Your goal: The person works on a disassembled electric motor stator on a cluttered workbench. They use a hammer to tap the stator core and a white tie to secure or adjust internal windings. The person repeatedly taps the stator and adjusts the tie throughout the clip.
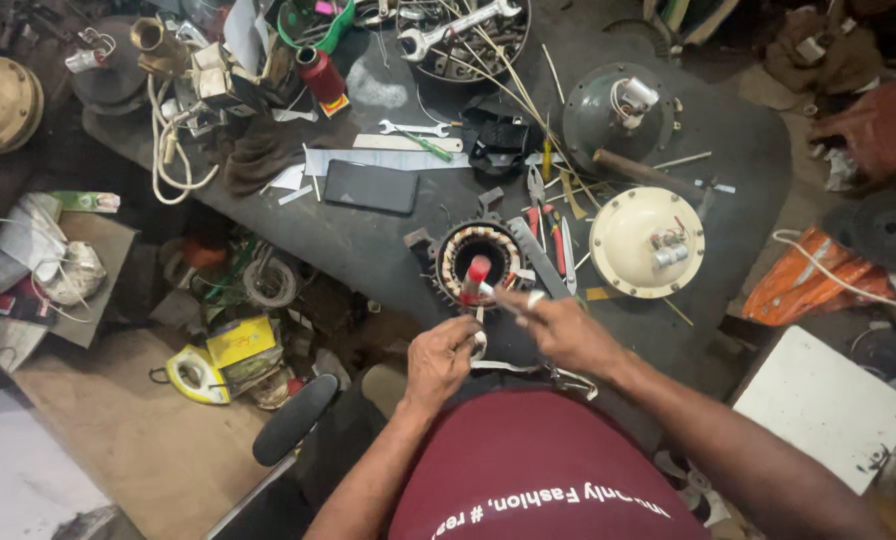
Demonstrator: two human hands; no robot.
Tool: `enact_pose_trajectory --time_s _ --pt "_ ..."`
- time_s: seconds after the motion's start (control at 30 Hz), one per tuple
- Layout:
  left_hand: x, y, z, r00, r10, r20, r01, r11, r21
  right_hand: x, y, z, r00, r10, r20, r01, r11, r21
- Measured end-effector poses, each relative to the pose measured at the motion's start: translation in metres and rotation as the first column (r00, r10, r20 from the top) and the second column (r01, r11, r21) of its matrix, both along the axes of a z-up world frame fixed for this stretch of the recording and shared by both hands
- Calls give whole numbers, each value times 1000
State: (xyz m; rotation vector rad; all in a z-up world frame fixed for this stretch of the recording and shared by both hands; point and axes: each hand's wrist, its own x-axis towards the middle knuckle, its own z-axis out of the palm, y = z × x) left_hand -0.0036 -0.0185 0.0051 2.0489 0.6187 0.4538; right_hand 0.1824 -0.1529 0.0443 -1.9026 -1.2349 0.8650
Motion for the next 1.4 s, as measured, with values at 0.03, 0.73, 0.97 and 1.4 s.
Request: enact_pose_trajectory --time_s 0.03,0.73,0.97,1.4 --pt "-2 1 0 1000 -8 11 8 1000 7 4 -4 -4 1000 -22 -15 24 986 168" --pt "79 44 -29 978 -176 -109 201 932 300 8 -157 -97 919 -289 268 376 845 -379" --pt "81 37 -40 988 -116 -103 150 887 438 -35 -168 -116 948 -291 130 314 787 -531" --pt "81 32 -29 987 -139 -75 157 920 360 -41 -174 -130 864 -503 19 503 863 -37"
